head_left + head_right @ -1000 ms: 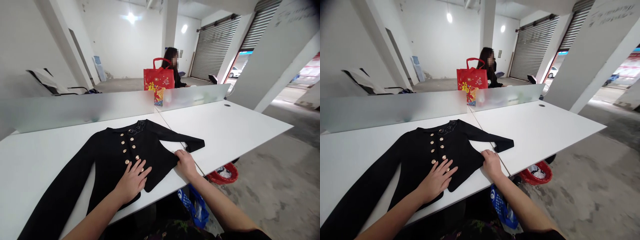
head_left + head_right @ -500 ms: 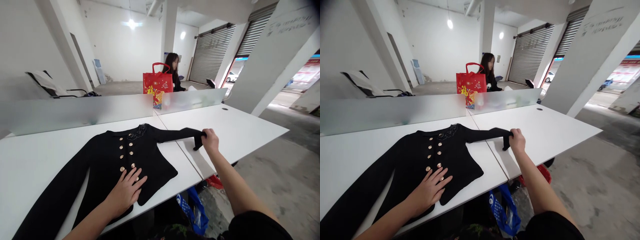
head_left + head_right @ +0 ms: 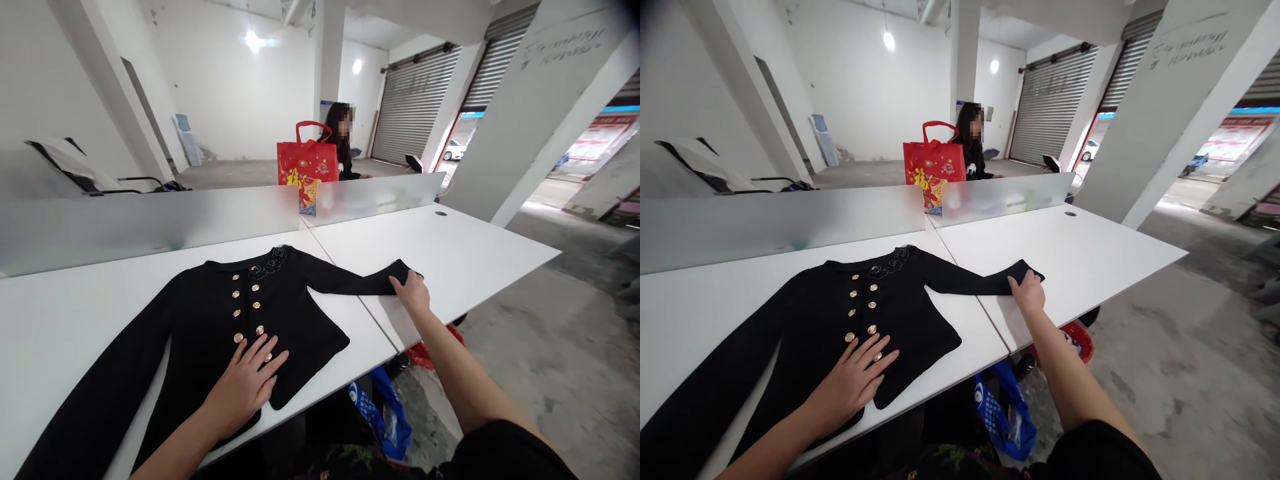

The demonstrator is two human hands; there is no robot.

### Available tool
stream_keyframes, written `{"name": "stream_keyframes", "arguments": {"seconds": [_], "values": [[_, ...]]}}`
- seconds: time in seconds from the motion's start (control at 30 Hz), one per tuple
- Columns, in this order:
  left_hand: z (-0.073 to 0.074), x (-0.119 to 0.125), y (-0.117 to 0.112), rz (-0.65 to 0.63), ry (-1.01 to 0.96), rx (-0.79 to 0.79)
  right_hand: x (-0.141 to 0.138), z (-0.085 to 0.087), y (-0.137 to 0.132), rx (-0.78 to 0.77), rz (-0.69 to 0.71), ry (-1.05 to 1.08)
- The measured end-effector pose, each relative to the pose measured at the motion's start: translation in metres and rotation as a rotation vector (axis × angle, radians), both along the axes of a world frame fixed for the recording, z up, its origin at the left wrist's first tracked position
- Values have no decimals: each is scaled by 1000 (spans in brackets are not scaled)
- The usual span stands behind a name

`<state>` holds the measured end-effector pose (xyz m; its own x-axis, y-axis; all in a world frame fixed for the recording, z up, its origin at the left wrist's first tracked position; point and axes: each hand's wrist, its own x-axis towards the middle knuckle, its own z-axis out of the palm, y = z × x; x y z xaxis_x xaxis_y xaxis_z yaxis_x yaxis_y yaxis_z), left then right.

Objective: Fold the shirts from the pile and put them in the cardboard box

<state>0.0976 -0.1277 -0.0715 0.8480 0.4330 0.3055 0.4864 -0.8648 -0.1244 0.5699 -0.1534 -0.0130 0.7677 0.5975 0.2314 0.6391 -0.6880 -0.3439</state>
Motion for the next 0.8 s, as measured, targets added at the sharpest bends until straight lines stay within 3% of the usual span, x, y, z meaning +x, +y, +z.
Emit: {"name": "stream_keyframes", "arguments": {"seconds": [0.07,0.17,0.33,0.5,0.57,0.63,0.73,0.8], "values": [[1,1,-1,0,-2,-6,-5,7,17,-170,-1,23],[6,2,-3,9,-7,-17,-4,10,36,-325,196,-9],[13,4,-6,13,-8,-47,1,11,63,-414,446,-22],[18,4,-7,19,-26,-89,3,24,69,-436,473,-43],[19,4,-7,23,-39,-102,7,24,57,-328,425,-79],[19,4,-8,27,-52,-117,12,18,40,-47,348,-45],[18,5,-9,38,-77,-136,21,-1,19,503,278,342],[17,6,-9,41,-99,-142,25,-12,17,709,248,610]]}}
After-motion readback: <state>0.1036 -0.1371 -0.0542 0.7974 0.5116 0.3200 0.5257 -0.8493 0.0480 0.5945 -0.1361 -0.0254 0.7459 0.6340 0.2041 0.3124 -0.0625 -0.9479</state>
